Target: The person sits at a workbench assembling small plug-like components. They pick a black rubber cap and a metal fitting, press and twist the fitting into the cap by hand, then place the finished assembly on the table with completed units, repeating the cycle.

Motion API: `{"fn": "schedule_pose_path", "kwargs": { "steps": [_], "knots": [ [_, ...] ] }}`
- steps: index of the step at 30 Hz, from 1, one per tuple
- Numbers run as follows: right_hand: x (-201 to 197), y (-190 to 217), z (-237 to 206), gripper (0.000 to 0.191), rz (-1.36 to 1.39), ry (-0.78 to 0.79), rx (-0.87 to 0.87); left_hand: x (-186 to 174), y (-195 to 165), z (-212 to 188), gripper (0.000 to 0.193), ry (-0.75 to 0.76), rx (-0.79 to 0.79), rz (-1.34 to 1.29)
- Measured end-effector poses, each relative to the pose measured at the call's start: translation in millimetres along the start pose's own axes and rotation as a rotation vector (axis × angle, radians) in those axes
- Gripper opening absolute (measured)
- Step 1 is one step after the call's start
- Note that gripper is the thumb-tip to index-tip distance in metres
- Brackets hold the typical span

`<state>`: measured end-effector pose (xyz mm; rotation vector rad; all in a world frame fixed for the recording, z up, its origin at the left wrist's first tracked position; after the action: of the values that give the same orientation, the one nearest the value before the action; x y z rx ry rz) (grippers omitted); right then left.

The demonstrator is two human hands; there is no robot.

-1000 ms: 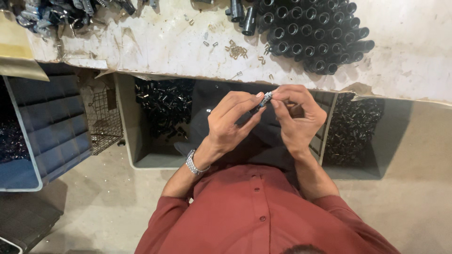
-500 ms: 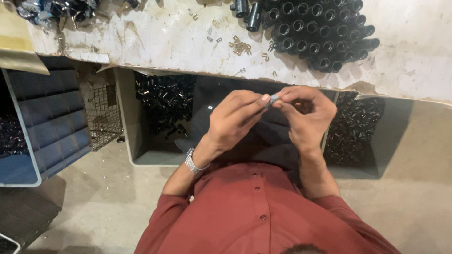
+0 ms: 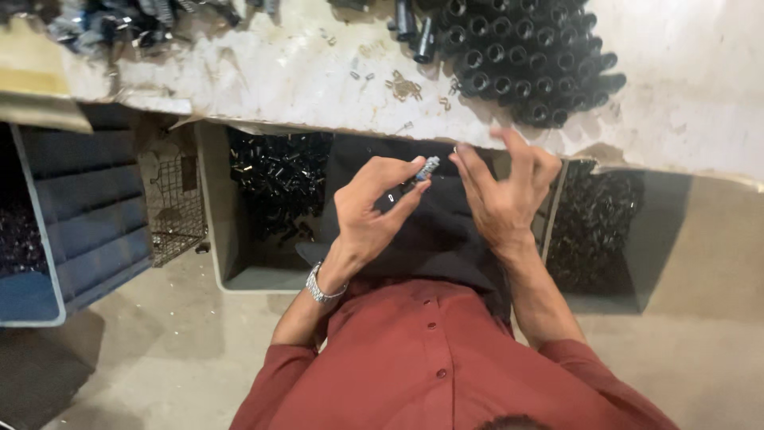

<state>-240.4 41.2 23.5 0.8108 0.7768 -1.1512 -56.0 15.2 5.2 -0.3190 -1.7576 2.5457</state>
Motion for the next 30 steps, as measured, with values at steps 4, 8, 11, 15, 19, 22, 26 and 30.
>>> {"fn": "schedule_pose_path", "kwargs": {
  "steps": [4,8,11,15,19,22,26,30],
  "knots": [
    [-3,-11,-14,0.022,0.465,-0.107,0.143,1,-8,6,0.038,-0.028,-0.001,-0.011],
    [12,-24,-30,0.01,1.028,-0.093,0.559,7,-8,5,0.038,-0.023,0.006,0.03],
    [24,-20,-37,0.011,1.349,-0.081,0.743,12,-8,2,0.038,-0.018,0.014,0.031],
    [26,-10,-37,0.01,1.5,-0.055,0.805,13,-10,0,0.037,-0.008,0.041,0.035],
    [20,-8,-32,0.013,1.36,-0.002,0.827,11,-13,2,0.038,-0.018,0.11,0.094],
    [12,-5,-25,0.016,1.248,0.006,0.723,13,-15,3,0.037,-0.027,0.162,0.141],
    [6,-2,-22,0.017,1.036,0.045,0.688,15,-16,2,0.036,-0.032,0.252,0.176],
    [9,-5,-24,0.023,1.06,0.033,0.774,15,-17,3,0.038,0.004,0.351,0.228]
  ]
}}
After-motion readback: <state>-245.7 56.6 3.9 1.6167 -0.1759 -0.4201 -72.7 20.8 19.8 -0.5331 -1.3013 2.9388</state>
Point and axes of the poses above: each hand's wrist, its own z-axis towards the middle knuckle, its own x-axis out of the palm, y = z × x, the point moved 4 cm from there along z, towards the middle knuckle, and after that the axes turned 2 degrees about -z, right-handed, at the moved point
